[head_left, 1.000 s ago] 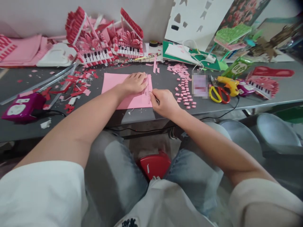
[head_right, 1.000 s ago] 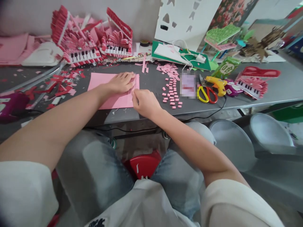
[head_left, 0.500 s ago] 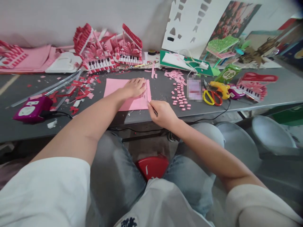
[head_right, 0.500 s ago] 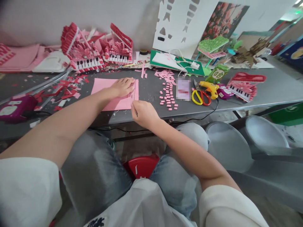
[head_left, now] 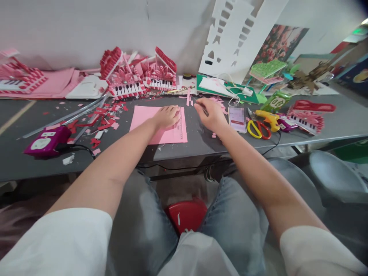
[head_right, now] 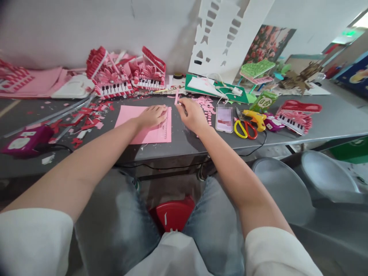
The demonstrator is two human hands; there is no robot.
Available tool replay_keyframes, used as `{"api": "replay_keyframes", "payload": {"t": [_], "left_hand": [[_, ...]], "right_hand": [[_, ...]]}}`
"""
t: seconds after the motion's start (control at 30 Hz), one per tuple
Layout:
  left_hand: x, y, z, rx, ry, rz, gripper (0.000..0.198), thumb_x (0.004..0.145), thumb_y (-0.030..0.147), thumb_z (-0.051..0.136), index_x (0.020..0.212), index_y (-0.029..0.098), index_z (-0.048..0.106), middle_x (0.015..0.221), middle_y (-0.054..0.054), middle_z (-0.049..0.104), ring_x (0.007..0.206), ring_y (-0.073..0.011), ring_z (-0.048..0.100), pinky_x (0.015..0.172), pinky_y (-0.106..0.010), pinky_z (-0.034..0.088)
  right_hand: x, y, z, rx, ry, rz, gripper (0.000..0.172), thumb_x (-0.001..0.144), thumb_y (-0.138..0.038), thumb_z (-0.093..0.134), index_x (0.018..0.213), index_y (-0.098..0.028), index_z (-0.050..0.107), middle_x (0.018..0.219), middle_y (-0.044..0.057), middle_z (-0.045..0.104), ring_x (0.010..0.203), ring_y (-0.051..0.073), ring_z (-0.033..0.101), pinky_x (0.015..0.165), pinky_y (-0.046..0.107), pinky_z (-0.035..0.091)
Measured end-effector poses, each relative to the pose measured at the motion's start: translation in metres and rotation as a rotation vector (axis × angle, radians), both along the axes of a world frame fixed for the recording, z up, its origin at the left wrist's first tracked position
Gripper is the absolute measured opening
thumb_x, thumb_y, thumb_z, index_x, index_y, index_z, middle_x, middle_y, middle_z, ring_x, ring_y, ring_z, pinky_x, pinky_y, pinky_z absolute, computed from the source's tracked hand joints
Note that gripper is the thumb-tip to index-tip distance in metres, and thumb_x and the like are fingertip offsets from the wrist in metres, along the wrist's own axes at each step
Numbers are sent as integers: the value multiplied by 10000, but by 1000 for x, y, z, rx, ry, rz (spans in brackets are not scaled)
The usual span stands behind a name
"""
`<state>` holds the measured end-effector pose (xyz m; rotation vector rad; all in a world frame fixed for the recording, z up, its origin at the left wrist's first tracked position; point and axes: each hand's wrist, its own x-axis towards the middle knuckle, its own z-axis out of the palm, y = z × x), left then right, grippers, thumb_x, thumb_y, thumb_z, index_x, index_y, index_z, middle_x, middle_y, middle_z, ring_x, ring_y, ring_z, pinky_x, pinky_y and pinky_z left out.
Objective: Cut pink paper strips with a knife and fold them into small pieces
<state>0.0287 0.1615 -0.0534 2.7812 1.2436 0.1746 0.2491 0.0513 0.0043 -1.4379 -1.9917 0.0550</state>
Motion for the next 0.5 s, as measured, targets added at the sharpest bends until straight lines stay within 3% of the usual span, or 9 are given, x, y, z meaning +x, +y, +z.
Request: {"api": "replay_keyframes", "payload": {"t": [0.07, 0.13, 0.23, 0.37, 0.5], "left_hand": [[-1, -1, 2, -27, 18, 36, 639, 1055, 406, 332, 1607, 94, 415, 1705, -193, 391, 1564, -327, 382, 1266, -480, 288], [-2, -1, 3, -40, -9, 46, 606, 1062, 456, 343, 1583, 167, 454, 1696, -149, 422, 1545, -310, 417, 1259, -468, 304], [-5, -1, 4, -44, -47, 30, 570, 1058, 480, 367, 1523, 183, 511, 1696, -129, 428, 1552, -301, 405, 1268, -479, 292], [-7, 1, 3, -12, -44, 17, 558, 1030, 434, 410, 1510, 171, 522, 1648, -140, 492, 1512, -294, 462, 1247, -455, 340], [-8, 2, 4, -10, 3, 24, 594, 1015, 388, 424, 1561, 162, 480, 1683, -132, 452, 1527, -290, 448, 1253, -446, 341]], "right_hand": [[7, 31, -8, -118, -180, -23, 273, 1002, -175, 557, 1245, -116, 667, 1221, 206, 683, 1142, 313, 619, 1007, 447, 484], [12, 52, -16, -254, -349, -17, 452, 893, -4, 585, 1337, -63, 647, 1373, 254, 608, 1258, 335, 586, 1048, 448, 485], [16, 72, -22, -393, -500, 34, 618, 806, 89, 595, 1401, -63, 655, 1433, 260, 575, 1318, 351, 565, 1090, 449, 475], [4, 98, -19, -324, -400, 38, 485, 937, -8, 523, 1375, -95, 713, 1430, 219, 631, 1315, 298, 599, 1162, 400, 430], [-24, 127, -19, -454, -351, -17, 344, 1005, -140, 531, 1238, -127, 784, 1320, 159, 737, 1257, 255, 664, 1122, 337, 469]]}}
